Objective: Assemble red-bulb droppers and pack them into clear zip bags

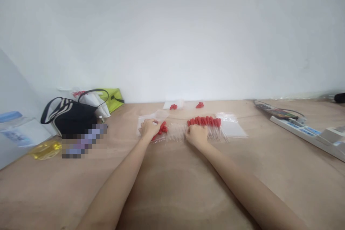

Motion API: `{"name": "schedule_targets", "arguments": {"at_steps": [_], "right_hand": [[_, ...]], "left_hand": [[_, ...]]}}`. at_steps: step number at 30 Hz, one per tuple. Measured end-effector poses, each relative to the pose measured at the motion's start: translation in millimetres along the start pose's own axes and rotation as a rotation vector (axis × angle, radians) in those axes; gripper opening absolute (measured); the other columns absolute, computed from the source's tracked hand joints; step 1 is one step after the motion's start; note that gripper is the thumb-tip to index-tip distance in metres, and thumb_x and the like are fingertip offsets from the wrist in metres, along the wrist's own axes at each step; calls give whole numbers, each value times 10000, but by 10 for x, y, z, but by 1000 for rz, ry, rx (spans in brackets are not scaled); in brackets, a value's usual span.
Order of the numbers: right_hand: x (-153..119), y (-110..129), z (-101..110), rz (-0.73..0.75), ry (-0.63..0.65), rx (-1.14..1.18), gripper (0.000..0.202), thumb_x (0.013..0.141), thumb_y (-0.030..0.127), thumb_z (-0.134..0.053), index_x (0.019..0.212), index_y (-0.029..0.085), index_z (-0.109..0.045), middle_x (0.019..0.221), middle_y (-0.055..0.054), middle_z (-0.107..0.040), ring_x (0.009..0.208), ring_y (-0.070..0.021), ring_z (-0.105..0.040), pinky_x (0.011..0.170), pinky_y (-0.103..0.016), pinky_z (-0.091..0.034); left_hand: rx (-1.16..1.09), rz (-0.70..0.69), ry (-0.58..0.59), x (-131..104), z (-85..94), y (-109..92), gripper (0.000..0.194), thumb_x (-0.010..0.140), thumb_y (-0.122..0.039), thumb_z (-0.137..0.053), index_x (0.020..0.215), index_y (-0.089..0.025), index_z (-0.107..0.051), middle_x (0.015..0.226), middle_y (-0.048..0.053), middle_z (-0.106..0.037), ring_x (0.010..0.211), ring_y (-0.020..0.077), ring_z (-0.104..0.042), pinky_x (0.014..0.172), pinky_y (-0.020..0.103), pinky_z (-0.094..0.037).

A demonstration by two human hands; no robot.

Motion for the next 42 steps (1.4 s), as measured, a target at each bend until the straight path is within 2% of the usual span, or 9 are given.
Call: {"name": "schedule_targets", "arguments": {"at_steps": [3,6,14,19,22,25,29,34,42], "right_hand": [[47,0,-25,-40,38,-18,224,734,229,-442,758,129,-641,809,-137,-653,757,-219,-590,722,-358,-248],[69,20,-35,-54,69,-35,208,721,201,-460,784,128,-644,827,-150,-651,758,-224,-595,730,-366,-248],[69,155,-81,-16,99,-74,193,697,77,-456,735,108,-643,773,-160,-648,799,-277,-584,715,-382,-254],[-80,26,64,57,3,-29,261,755,67,-354,924,47,-552,898,-204,-603,862,-273,-547,748,-389,-277],[-274,-133,90,195,-4,39,225,771,66,-346,919,110,-510,888,-125,-605,802,-198,-546,738,-322,-326],[-531,-269,130,413,-68,265,186,817,116,-321,861,145,-499,811,-84,-601,728,-173,-538,699,-294,-378],[-785,-392,185,590,-154,486,295,823,115,-310,1048,183,-487,915,-77,-598,838,-176,-544,729,-310,-415],[-834,-270,176,645,-116,528,388,784,45,-318,1063,217,-526,869,-51,-610,818,-165,-553,731,-319,-418],[-845,-180,150,667,-92,479,396,797,54,-316,1096,210,-524,887,-64,-611,821,-171,-546,760,-349,-382]], "left_hand": [[16,-49,49,63,-68,-86,376,615,-594,-550,724,-246,-643,911,67,-637,940,302,-528,742,401,-396],[45,-98,37,55,-93,-163,348,603,-566,-577,700,-236,-627,892,62,-640,909,287,-542,728,380,-395],[68,-261,-122,-98,39,-358,187,737,-338,-510,659,-184,-581,876,78,-614,901,268,-537,760,367,-380],[-14,-394,-176,-310,157,-460,156,819,-270,-422,810,-169,-541,879,71,-611,927,224,-532,790,320,-392],[-109,-512,-134,-605,100,-473,150,858,-264,-374,901,-177,-488,817,30,-620,800,168,-581,702,264,-430],[-382,-733,-65,-1009,52,-522,115,856,-255,-389,898,-173,-457,791,29,-611,733,154,-595,650,254,-447],[-466,-883,39,-1345,-6,-599,118,845,-228,-419,917,-170,-492,813,41,-615,745,152,-589,661,259,-459],[-477,-912,60,-1396,35,-697,118,826,-203,-458,882,-167,-555,823,45,-622,759,155,-581,687,272,-466],[-492,-927,108,-1407,10,-726,123,812,-179,-479,866,-159,-587,817,46,-624,746,150,-578,690,271,-470]]}}
Point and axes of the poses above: each hand's wrist, its own x-axis towards the middle knuckle, its own z-axis out of the back of the hand, y = z × x, the point moved 9 cm from there along x, towards the middle knuckle
